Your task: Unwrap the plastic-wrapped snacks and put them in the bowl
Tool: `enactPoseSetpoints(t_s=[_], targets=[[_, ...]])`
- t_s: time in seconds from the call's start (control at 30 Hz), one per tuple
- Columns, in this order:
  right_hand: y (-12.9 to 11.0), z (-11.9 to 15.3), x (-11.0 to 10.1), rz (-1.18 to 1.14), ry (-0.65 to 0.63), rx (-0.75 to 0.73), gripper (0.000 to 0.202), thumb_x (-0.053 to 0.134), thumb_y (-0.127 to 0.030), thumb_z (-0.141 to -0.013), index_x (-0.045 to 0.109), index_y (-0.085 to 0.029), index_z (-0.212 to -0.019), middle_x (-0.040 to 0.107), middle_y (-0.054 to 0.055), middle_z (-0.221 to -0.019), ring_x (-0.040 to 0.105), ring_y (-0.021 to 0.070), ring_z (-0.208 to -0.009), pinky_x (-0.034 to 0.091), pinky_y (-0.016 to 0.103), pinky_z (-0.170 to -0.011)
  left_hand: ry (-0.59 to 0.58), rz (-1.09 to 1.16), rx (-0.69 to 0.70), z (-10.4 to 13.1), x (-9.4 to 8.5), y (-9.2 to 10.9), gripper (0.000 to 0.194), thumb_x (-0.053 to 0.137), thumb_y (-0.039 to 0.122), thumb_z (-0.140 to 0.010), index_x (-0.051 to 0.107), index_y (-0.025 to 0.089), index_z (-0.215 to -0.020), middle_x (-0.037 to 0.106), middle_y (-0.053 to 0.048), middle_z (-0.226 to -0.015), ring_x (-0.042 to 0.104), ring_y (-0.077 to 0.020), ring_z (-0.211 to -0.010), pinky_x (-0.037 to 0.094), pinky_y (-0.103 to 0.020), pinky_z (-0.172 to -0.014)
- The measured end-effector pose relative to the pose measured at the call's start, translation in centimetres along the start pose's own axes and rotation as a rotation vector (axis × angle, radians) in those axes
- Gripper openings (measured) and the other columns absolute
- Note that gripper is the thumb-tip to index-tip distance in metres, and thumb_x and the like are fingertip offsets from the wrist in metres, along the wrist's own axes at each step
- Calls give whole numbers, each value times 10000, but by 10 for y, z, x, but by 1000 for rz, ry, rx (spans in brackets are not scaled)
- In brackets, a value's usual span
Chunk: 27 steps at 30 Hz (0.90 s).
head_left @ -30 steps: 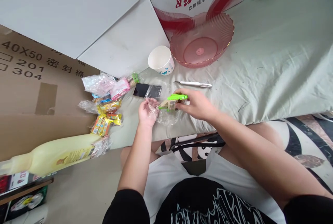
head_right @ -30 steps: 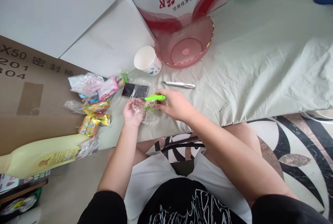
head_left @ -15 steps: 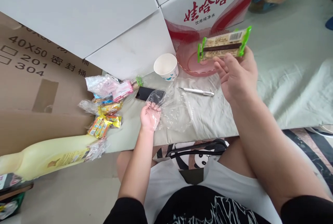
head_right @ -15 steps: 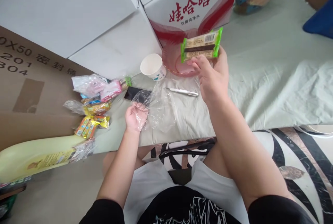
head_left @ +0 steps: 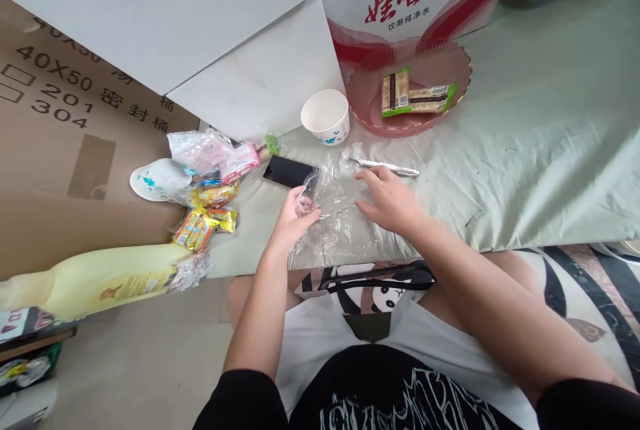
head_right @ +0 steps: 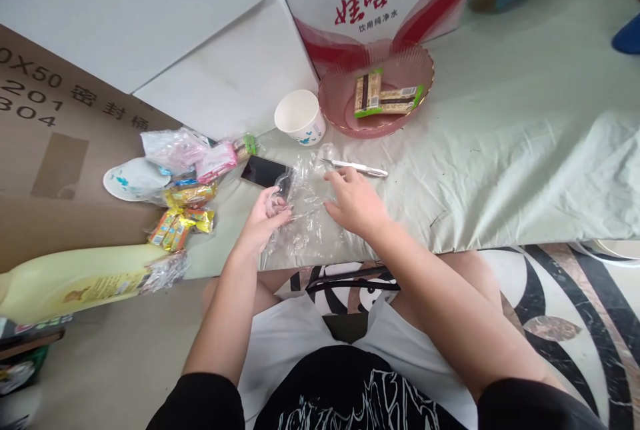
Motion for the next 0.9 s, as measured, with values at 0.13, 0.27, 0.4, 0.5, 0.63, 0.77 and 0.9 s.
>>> enactPoseSetpoints(t_s=[0.13,0.27,0.4,0.5,0.63,0.77,0.9], targets=[[-2,2,7,217,-54,9,528,577,-154,-823,606,-174,-1350,691,179,-1128,633,371,-1092,509,512,-920,220,-70,12,2,-19,-4,285,795,280,-616,645,170,-832,694,-22,-782,664,-131,-701,538,-219,-624],[-8,0,4,88,-128,73,522,477,-126,-869,576,-183,-1378,724,93,-890,658,272,-824,485,390,-720,350,-17,20,0,-44,-7,261,714,388,-638,599,164,-710,690,-33,-667,684,-149,-608,504,-212,-548],[-7,-2,-5,-205,-52,73,397,491,-179,-874,625,-196,-1248,670,10,-708,609,195,-656,452,340,-657,350,21,86,5,-67,-5,389,750,410,-646,640,178,-939,698,-11,-626,678,-152,-536,472,-203,-494],[-2,-3,-11,-491,44,40,305,488,-227,-890,646,-212,-1151,652,-16,-680,623,163,-609,503,335,-672,284,17,220,5,-79,0,578,814,405,-667,578,251,-1172,692,34,-602,660,-145,-493,475,-207,-492],[3,-4,-19,-677,137,71,216,540,-271,-880,713,-212,-996,724,16,-803,693,154,-654,573,344,-716,149,-29,414,-11,-87,7,467,808,470,-730,613,255,-1095,733,7,-721,691,-146,-572,534,-242,-569],[8,-7,-22,-592,222,134,269,645,-274,-822,747,-208,-1062,781,60,-970,747,198,-824,599,382,-830,35,-201,495,-37,-83,5,420,838,394,-668,697,183,-1002,728,-38,-858,704,-155,-741,554,-259,-678],[17,-10,-17,-370,290,157,308,690,-293,-816,746,-223,-1111,766,44,-878,722,206,-780,594,402,-828,87,-360,558,-52,-75,-5,459,791,284,-701,698,176,-1138,645,11,-779,613,-110,-688,499,-231,-656]])
Point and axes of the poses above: each hand's wrist, its own z-axis away from the middle knuckle, its own x-axis out of the palm, y = z × x, the point moved 1 cm from there along -z, towards the middle knuckle
